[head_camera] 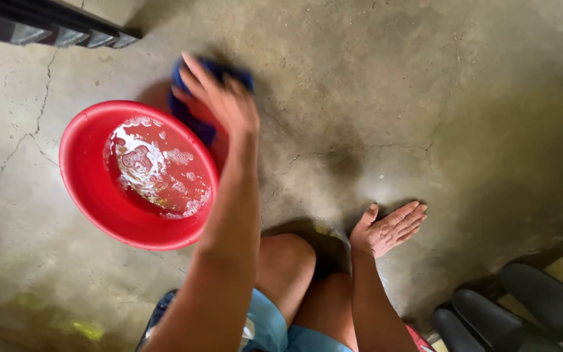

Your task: Cleaning several pairs of sandals and a floor mat using a cloth and soapy water.

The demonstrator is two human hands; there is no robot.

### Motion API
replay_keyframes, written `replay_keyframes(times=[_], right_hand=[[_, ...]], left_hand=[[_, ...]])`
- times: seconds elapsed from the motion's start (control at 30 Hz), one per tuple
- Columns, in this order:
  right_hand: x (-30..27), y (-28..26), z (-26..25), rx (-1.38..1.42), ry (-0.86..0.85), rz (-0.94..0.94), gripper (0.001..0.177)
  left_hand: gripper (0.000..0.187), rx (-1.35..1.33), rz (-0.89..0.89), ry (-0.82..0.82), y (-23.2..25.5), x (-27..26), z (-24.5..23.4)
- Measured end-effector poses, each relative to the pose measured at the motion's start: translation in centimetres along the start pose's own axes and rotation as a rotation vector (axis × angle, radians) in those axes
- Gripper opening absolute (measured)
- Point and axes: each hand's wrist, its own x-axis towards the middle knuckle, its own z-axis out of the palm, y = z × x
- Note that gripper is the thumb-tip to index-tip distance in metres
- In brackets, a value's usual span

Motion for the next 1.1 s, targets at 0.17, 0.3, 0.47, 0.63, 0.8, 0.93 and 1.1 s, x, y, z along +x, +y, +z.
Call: replay_keyframes(times=[0.17,0.3,0.47,0.63,0.8,0.93,1.1], right_hand=[[0.1,-0.3,-0.1,0.006,0.004,-0.001,0.094],[0.0,0.0,-0.2,-0.003,-0.004,0.012,0.093],[0.1,0.4,0.0,-0.011,-0.012,0.001,0.092],[-0.1,0.2,-0.1,0.003,-0.01,0.004,0.091],[0.2,0.4,-0.5,0.004,0.0,-0.009,0.092],[0.1,0.3,-0.3,0.004,-0.022,0.002,0.095],[-0.2,0.4,-0.4,0.019,0.0,-0.056,0.091]], left_hand=[[0.074,0.026,0.41,-0.1,2.1,1.1,3.0],[0.078,-0.135,0.373,-0.447,0.2,-4.9,-2.3],[0.079,-0.126,0.13,-0.017,-1.8,-1.0,-0.2],[0.072,0.08,0.235,-0.037,0.6,0.6,4.1],[0.073,-0.041,0.417,-0.352,1.8,-3.1,-0.1],[0.076,0.051,0.1,-0.103,1.6,1.2,0.0],[0.074,0.193,-0.001,0.108,-0.4,3.9,3.9]])
